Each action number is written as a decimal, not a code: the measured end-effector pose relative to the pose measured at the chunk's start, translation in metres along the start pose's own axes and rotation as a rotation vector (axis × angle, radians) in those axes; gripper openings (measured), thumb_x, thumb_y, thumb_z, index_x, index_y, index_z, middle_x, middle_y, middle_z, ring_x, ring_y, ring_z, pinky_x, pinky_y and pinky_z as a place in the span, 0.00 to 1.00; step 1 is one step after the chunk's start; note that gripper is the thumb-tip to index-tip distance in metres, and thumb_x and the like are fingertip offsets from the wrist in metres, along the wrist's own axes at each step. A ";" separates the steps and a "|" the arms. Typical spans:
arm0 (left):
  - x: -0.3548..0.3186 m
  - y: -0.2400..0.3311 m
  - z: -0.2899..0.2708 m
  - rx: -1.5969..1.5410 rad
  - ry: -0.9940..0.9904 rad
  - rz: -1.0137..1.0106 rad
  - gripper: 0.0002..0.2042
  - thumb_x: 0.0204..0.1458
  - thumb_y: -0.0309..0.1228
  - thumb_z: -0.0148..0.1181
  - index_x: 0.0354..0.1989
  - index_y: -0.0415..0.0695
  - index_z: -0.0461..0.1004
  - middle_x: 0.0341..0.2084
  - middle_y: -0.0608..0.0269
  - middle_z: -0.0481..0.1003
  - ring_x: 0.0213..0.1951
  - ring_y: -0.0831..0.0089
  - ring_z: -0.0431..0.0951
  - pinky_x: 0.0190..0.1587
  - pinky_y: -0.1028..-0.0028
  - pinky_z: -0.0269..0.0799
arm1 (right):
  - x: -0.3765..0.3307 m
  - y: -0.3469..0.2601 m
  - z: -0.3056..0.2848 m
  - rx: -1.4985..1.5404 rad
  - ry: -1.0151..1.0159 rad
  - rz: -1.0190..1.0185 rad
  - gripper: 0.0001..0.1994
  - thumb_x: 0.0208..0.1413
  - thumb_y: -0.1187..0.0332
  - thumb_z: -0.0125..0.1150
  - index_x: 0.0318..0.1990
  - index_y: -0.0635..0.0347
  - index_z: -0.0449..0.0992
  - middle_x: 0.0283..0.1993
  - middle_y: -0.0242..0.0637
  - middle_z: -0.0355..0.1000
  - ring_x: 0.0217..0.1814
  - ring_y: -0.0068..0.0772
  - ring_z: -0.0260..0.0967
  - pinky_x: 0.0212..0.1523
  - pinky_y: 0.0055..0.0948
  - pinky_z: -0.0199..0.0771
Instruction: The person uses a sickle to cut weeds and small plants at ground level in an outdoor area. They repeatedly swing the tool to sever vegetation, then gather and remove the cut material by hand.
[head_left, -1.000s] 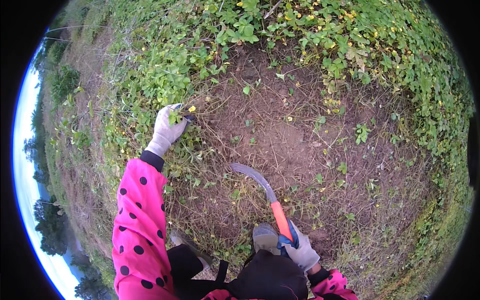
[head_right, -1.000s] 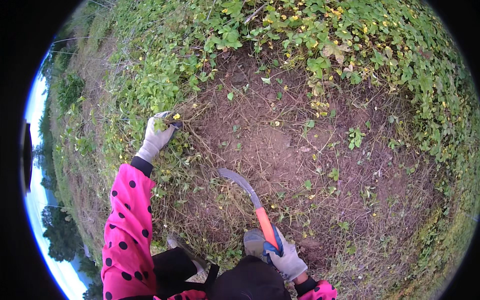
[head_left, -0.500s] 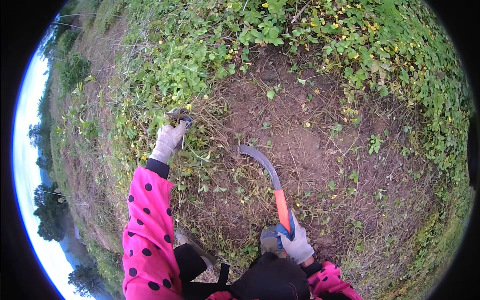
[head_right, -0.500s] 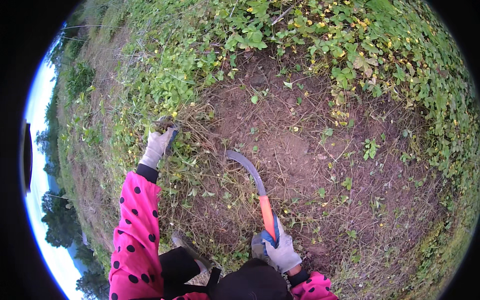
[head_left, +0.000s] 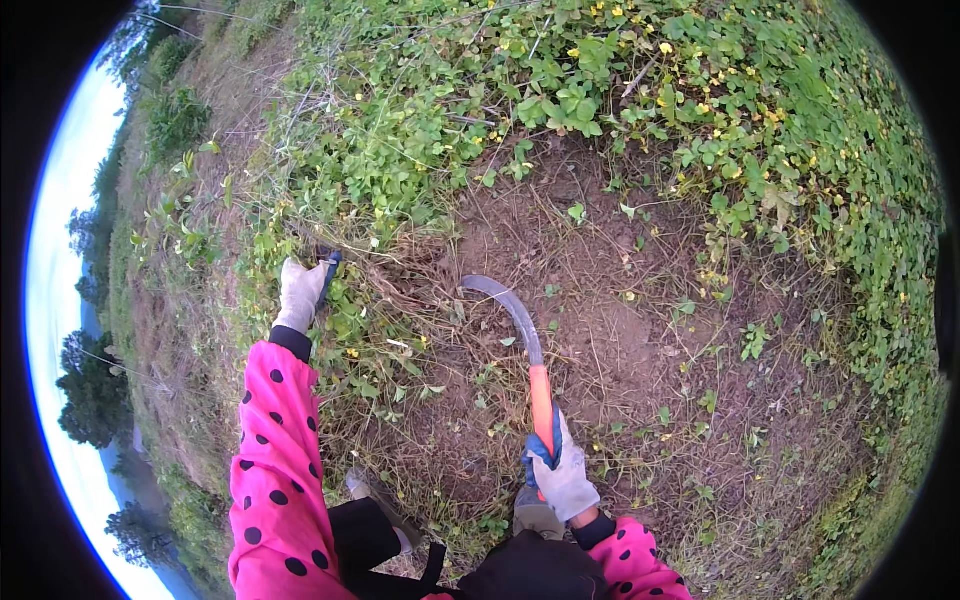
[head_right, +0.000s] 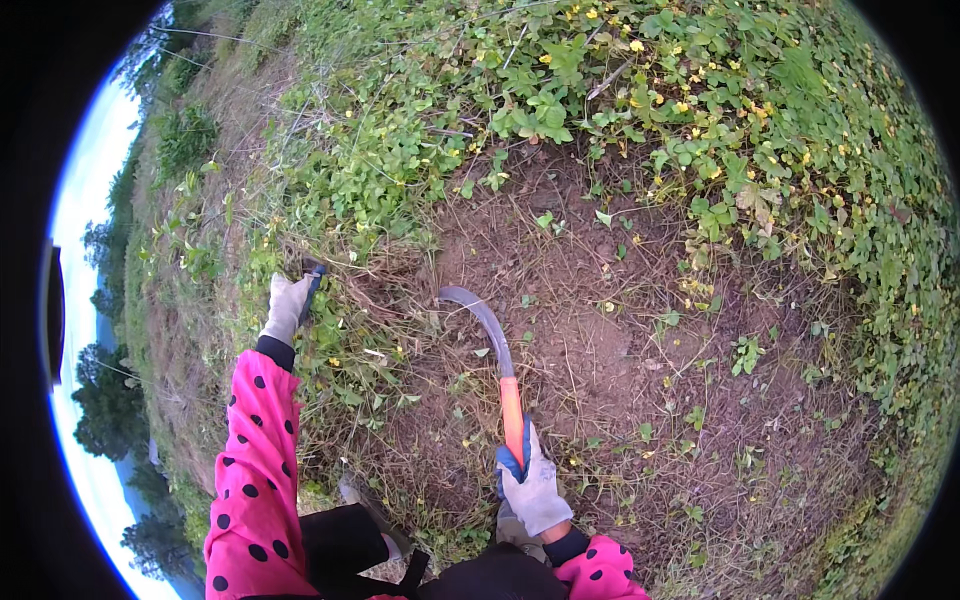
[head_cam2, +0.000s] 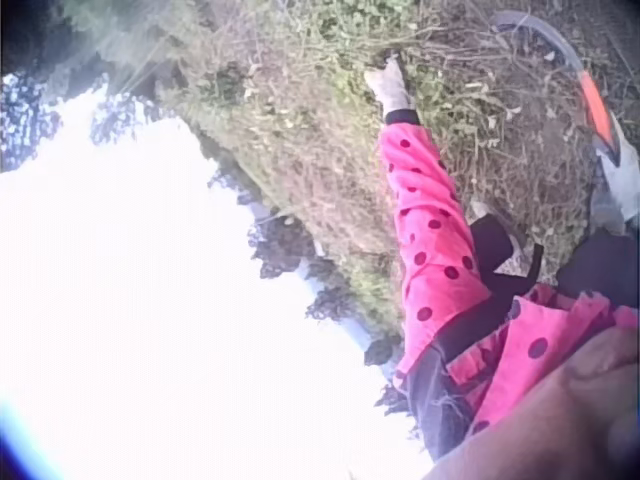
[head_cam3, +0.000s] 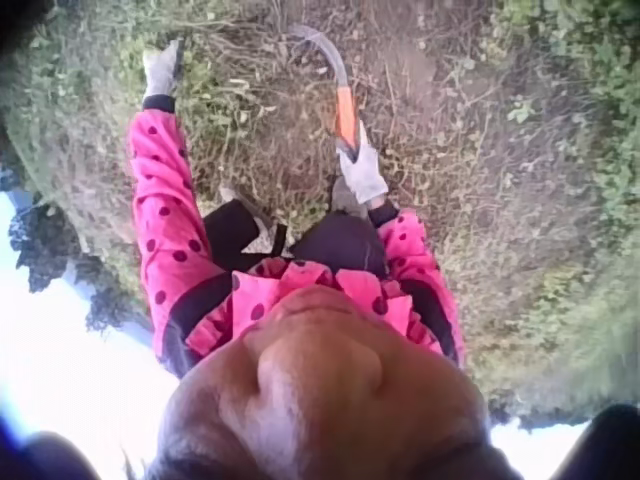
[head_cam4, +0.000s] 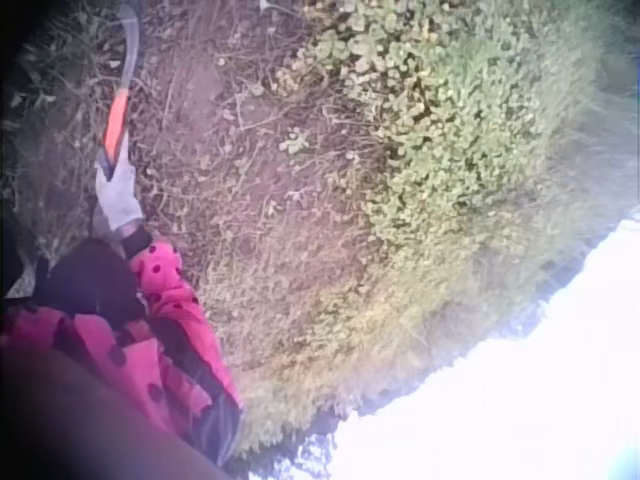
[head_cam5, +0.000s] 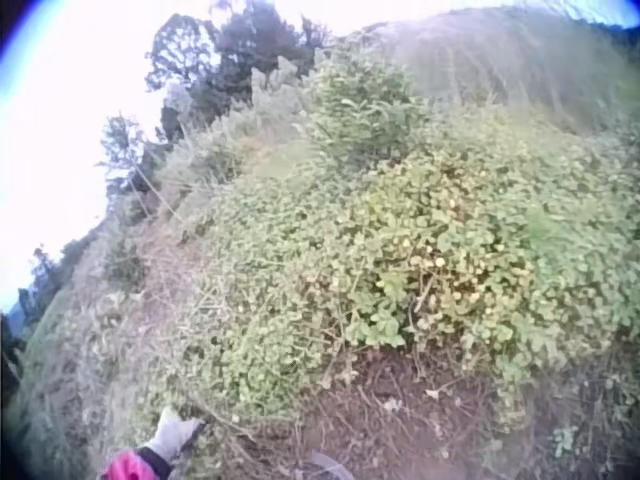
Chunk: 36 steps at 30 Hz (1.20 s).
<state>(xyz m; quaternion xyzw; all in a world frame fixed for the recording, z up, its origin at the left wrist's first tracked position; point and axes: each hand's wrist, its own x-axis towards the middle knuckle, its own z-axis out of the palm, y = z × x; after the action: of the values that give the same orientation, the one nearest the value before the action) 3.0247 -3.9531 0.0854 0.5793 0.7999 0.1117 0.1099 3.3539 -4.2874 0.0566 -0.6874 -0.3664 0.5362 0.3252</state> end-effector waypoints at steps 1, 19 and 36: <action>0.007 -0.007 -0.009 0.138 0.036 -0.090 0.31 0.37 0.47 0.64 0.42 0.31 0.68 0.35 0.49 0.75 0.38 0.57 0.75 0.41 0.70 0.69 | -0.001 -0.009 -0.006 0.019 -0.036 0.007 0.32 0.52 0.64 0.53 0.63 0.56 0.48 0.35 0.53 0.70 0.31 0.50 0.71 0.32 0.40 0.69; 0.037 0.170 0.085 0.401 -0.325 0.577 0.34 0.41 0.47 0.59 0.54 0.37 0.60 0.37 0.50 0.73 0.42 0.57 0.73 0.46 0.66 0.67 | 0.183 -0.105 -0.003 -0.281 0.154 -0.237 0.31 0.52 0.66 0.50 0.63 0.58 0.46 0.34 0.56 0.70 0.34 0.56 0.69 0.35 0.45 0.68; -0.027 0.099 0.056 0.221 -0.155 0.600 0.19 0.42 0.36 0.55 0.44 0.41 0.69 0.35 0.53 0.73 0.41 0.58 0.72 0.43 0.64 0.68 | 0.211 -0.141 0.008 -0.506 0.241 -0.395 0.28 0.53 0.66 0.50 0.61 0.62 0.50 0.34 0.57 0.69 0.34 0.56 0.67 0.36 0.45 0.67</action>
<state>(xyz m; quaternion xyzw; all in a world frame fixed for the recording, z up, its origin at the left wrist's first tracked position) 3.1394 -3.9461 0.0639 0.8042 0.5902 0.0073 0.0691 3.3576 -4.0337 0.0684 -0.7203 -0.5729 0.2699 0.2830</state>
